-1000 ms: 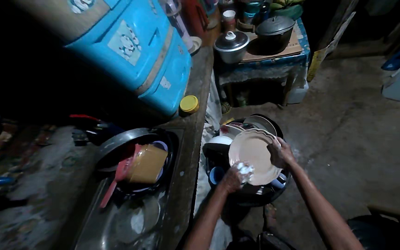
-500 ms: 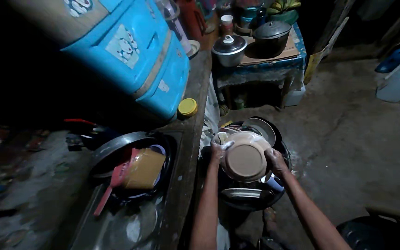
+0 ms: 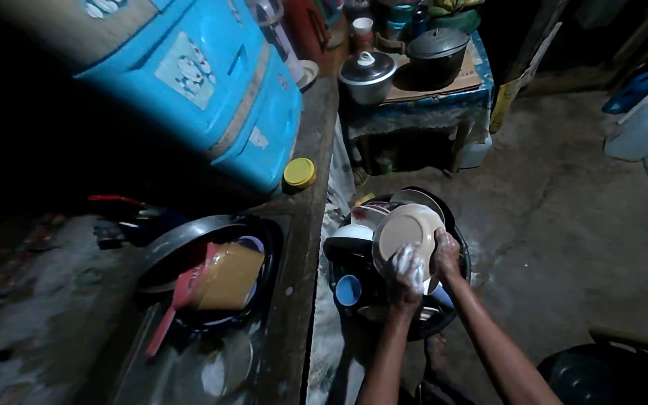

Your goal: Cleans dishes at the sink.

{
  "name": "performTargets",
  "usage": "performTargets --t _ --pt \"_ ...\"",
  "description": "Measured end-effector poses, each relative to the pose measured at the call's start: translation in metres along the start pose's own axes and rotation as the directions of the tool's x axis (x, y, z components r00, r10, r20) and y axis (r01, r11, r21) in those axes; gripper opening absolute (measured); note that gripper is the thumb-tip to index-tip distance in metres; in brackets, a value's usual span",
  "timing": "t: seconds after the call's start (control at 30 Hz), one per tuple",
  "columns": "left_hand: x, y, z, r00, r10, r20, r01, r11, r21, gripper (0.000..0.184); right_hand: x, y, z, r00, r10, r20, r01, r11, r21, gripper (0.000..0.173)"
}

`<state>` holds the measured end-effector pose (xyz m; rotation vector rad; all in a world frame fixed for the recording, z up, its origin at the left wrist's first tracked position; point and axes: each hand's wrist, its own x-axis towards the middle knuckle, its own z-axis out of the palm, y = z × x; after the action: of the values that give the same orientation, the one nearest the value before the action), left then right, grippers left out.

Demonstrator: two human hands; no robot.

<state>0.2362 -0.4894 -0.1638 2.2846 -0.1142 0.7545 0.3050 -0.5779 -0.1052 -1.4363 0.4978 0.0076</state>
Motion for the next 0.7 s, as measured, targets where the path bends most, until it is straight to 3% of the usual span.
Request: performTargets --t 0.07,0.1,0.17,0.2,0.27,0.37,0.43,0.5,0.57,0.63,0.7 --pt "0.037 0.016 -0.002 0.99 0.114 0.079 -0.114 0.993 -0.001 0.027 -0.006 0.006 -0.006 0.986 -0.121 0.111 0.134 0.985 -0.113 0.032" --pt "0.056 0.021 -0.01 0.978 0.069 0.195 -0.07 0.998 0.002 0.029 -0.009 0.01 -0.01 0.968 -0.17 0.182 0.198 0.969 -0.148 0.031" --pt "0.091 0.02 -0.03 0.903 -0.213 0.373 0.217 0.976 0.033 0.04 -0.014 0.015 -0.015 0.947 -0.209 0.244 0.242 0.964 -0.114 0.034" --pt "0.101 0.008 -0.033 0.893 -0.285 0.348 0.297 0.955 0.019 0.04 -0.017 0.015 -0.017 0.943 -0.214 0.255 0.243 0.966 -0.088 0.035" --pt "0.098 -0.029 -0.021 0.948 -0.269 0.17 0.289 0.951 -0.109 0.036 -0.023 0.013 -0.022 0.93 -0.256 0.264 0.273 0.961 -0.03 0.033" --pt "0.073 -0.018 -0.025 0.959 -0.199 0.201 0.207 0.978 -0.017 0.057 -0.023 0.008 -0.025 0.912 -0.298 0.283 0.322 0.946 -0.039 0.032" --pt "0.063 -0.007 -0.022 0.993 -0.025 0.112 0.026 1.0 -0.004 0.048 -0.026 0.006 -0.03 0.902 -0.297 0.313 0.334 0.94 -0.072 0.033" --pt "0.064 -0.015 -0.022 0.989 -0.111 0.098 0.122 0.986 -0.11 0.038 -0.031 0.004 -0.035 0.884 -0.318 0.343 0.364 0.928 -0.078 0.03" --pt "0.075 -0.027 -0.021 0.993 -0.12 -0.006 0.117 0.978 -0.176 0.029 -0.037 0.003 -0.038 0.876 -0.327 0.356 0.37 0.927 -0.058 0.029" --pt "0.07 -0.023 -0.024 0.99 -0.13 0.05 0.136 0.982 -0.13 0.03 -0.037 0.001 -0.038 0.87 -0.33 0.366 0.366 0.93 -0.032 0.029" --pt "0.053 -0.003 -0.036 0.927 -0.268 0.263 0.283 0.959 -0.018 0.039 -0.036 0.004 -0.035 0.846 -0.372 0.381 0.396 0.918 0.015 0.03"
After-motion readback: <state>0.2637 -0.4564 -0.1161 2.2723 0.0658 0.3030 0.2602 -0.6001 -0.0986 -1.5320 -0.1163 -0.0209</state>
